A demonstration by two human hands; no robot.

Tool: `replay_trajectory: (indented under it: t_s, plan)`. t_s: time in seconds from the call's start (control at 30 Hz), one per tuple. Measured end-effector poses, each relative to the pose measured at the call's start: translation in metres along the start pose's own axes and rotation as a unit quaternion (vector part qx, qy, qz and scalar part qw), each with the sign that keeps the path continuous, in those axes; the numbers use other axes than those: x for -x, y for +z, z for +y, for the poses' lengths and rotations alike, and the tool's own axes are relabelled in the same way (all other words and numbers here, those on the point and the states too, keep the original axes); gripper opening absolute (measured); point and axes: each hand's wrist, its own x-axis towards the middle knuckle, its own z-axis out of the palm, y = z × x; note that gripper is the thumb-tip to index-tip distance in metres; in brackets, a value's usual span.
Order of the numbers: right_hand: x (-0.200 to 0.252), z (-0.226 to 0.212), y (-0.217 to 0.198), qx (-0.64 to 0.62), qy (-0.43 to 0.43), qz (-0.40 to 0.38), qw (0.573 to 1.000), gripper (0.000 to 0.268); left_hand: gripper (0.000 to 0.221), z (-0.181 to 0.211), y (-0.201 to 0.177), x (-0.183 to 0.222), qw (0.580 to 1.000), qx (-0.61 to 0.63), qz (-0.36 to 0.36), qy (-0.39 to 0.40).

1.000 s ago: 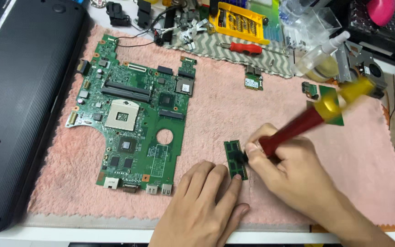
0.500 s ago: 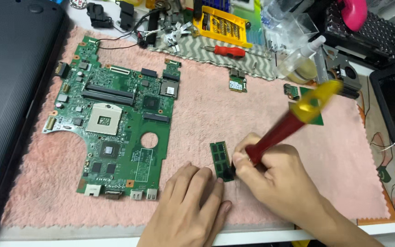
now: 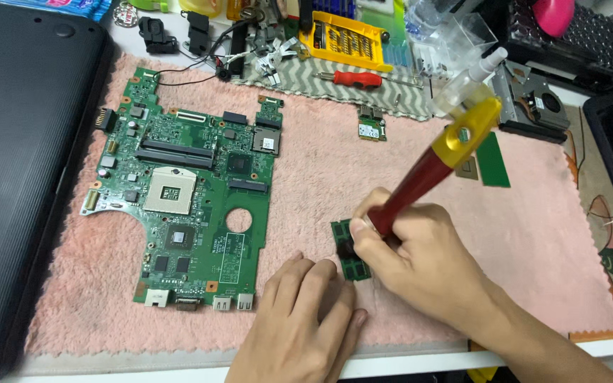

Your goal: The person brushes dust off electronic components including RAM sticks and small expansion cards using a brush and wipes them with a cloth over a workstation.

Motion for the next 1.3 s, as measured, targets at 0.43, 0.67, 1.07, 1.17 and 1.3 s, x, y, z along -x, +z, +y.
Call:
replay_trajectory:
  t_s: [0.43,0.67,1.07,1.17,1.3]
  plan:
    - [0.003,0.001,0.001,-0.016,0.014,-0.021,1.0,0.019,0.031,0.0,-0.008,-0.003,1.0,0.013,-0.002,0.002]
    - [0.021,0.005,-0.007,-0.021,0.009,-0.045,0.999,0.019,0.031,-0.001,0.002,0.0,1.0,-0.003,0.011,0.002]
    - [0.039,0.024,-0.005,-0.009,0.015,-0.064,0.998,0.016,0.03,0.0,-0.001,-0.003,1.0,0.01,-0.001,0.002]
    - [0.033,0.022,-0.011,-0.006,-0.004,-0.078,0.997,0.017,0.029,-0.001,-0.004,-0.004,1.0,0.015,-0.006,0.007]
    - [0.037,0.026,-0.004,-0.009,-0.018,-0.069,0.997,0.023,0.029,0.002,-0.003,-0.004,1.0,0.012,0.002,-0.005]
